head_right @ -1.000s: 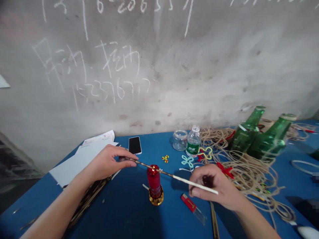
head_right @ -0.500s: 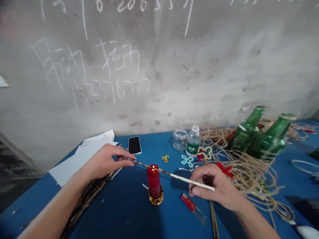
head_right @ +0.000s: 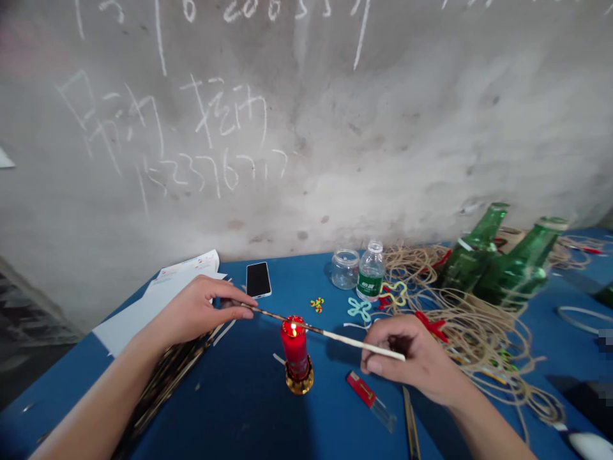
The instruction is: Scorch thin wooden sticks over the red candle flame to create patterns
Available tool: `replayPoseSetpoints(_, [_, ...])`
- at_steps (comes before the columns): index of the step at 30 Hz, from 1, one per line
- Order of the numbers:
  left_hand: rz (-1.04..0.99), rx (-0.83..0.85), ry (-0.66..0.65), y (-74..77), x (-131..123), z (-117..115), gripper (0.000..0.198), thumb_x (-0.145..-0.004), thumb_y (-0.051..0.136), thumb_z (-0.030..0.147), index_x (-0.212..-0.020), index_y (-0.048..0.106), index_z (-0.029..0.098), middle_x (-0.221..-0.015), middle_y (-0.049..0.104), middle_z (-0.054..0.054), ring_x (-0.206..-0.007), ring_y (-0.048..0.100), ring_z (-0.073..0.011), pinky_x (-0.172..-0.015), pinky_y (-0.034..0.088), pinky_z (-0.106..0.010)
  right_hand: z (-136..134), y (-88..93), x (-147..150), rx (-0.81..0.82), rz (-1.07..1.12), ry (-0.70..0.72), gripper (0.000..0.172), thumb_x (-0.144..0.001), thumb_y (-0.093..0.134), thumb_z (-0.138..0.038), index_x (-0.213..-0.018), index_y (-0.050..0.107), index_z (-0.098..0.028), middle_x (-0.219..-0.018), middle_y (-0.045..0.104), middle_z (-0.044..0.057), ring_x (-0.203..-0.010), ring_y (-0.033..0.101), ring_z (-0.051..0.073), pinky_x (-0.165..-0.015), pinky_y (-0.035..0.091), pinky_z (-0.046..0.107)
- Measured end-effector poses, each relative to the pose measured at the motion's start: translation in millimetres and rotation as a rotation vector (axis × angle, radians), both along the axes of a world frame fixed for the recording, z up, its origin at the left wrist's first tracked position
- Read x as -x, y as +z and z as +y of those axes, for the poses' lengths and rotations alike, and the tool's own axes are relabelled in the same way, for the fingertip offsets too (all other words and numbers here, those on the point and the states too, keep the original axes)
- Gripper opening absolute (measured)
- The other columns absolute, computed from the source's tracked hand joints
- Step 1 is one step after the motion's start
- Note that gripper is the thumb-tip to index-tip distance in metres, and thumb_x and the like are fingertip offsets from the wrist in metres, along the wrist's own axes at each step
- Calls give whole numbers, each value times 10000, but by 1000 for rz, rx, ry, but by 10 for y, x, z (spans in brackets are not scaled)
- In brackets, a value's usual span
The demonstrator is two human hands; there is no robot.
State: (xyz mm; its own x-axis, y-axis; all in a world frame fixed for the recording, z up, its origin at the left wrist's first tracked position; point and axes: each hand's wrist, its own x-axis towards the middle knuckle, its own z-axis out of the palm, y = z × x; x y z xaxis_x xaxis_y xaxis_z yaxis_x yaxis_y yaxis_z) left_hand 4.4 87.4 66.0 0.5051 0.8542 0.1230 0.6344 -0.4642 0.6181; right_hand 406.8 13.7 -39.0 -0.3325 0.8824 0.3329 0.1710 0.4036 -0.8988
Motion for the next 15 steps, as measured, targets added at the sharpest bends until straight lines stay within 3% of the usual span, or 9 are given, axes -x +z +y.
replayPoseSetpoints(6, [14, -2, 17, 26, -12, -19, 234, -886, 855, 546, -1017, 929, 366, -935, 877, -5, -794, 725, -211, -703, 469, -335, -21, 57, 31, -18, 15, 6, 328, -924, 888, -545, -835, 892, -229, -700, 802, 101, -599, 664, 175, -569, 459, 275])
replayPoseSetpoints(15, [17, 2, 33, 38, 13, -15, 209, -892, 860, 537, -1008, 926, 376, -951, 875, 10, -850, 751, -211, -738, 475, -323, -8, 48, 53, -31, 61, 47, 371, -922, 862, -599, -868, 894, -234, -712, 806, 109, -607, 679, 193, -564, 457, 286])
